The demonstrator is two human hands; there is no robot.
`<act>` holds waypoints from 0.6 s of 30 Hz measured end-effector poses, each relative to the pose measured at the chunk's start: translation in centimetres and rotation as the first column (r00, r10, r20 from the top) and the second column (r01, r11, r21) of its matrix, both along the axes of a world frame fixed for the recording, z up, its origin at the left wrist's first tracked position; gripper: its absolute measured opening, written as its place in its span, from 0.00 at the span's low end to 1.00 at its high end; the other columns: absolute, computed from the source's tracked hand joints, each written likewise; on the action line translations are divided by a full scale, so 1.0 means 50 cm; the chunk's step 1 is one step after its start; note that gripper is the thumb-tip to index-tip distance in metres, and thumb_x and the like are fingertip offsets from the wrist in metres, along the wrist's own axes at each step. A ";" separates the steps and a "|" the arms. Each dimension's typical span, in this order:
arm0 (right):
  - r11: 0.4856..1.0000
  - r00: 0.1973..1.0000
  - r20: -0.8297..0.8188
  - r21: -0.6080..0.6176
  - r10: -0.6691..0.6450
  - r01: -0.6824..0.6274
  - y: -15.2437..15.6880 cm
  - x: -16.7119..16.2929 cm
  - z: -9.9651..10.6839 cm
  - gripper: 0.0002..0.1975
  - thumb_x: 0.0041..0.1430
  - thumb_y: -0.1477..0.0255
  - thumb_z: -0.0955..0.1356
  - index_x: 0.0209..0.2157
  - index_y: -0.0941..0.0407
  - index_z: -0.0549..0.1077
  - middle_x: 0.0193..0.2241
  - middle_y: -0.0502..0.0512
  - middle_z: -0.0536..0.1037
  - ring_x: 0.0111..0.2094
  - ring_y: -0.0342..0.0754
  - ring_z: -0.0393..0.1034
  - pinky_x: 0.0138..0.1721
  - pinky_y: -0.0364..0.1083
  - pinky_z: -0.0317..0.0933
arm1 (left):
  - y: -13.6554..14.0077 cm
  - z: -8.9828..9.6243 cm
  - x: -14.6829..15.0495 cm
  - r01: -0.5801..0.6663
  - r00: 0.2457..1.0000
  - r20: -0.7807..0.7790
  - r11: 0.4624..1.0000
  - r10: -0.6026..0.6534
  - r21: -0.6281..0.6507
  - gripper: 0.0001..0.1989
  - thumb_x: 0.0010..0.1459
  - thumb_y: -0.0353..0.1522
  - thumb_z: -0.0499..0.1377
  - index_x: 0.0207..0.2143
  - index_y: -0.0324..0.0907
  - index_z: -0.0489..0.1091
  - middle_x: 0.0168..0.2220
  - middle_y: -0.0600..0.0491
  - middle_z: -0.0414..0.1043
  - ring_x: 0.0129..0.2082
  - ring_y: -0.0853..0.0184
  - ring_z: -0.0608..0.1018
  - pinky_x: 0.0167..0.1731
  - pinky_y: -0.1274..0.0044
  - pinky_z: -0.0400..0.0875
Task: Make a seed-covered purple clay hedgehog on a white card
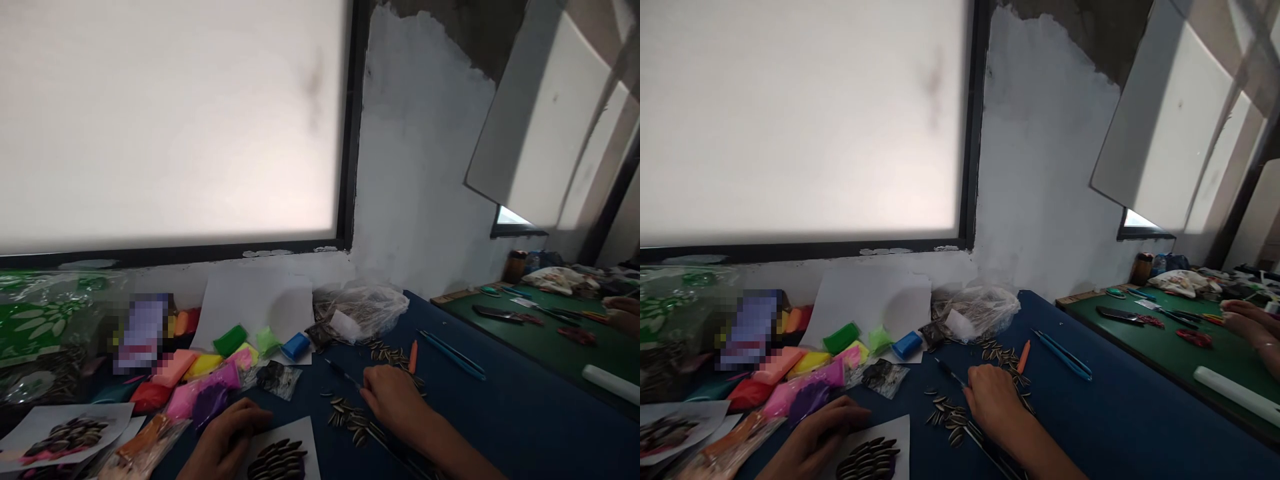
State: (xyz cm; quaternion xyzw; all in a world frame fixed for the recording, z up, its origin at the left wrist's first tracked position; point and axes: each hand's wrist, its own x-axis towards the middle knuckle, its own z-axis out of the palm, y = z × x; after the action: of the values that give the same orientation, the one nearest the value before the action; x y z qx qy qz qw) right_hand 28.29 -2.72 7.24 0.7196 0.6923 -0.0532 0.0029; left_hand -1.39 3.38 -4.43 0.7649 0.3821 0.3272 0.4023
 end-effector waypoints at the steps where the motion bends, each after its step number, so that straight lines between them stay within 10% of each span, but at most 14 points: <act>1: 1.000 1.000 0.000 0.002 -0.005 0.005 0.001 0.001 0.001 0.08 0.66 0.79 0.65 0.36 0.62 0.78 0.36 0.64 0.81 0.36 0.55 0.77 0.30 0.44 0.58 | -0.001 0.002 0.000 0.000 1.000 0.002 1.000 0.000 0.001 0.18 0.57 0.33 0.50 0.42 0.47 0.79 0.40 0.49 0.76 0.40 0.58 0.79 0.38 0.74 0.76; 18: 0.982 0.973 -0.136 -0.006 0.186 -0.188 -0.026 -0.017 0.006 0.09 0.61 0.82 0.66 0.35 0.59 0.78 0.38 0.60 0.79 0.36 0.50 0.73 0.31 0.43 0.57 | 0.001 -0.010 -0.005 0.018 1.000 0.021 0.997 -0.019 0.071 0.18 0.59 0.32 0.49 0.43 0.48 0.78 0.40 0.50 0.76 0.39 0.60 0.80 0.36 0.76 0.75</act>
State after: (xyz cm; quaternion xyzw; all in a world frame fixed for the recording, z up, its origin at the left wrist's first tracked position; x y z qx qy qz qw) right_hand 27.45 -4.03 7.54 0.6458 0.7552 -0.1074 -0.0322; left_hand -1.65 3.44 -4.92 0.7785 0.3589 0.3450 0.3822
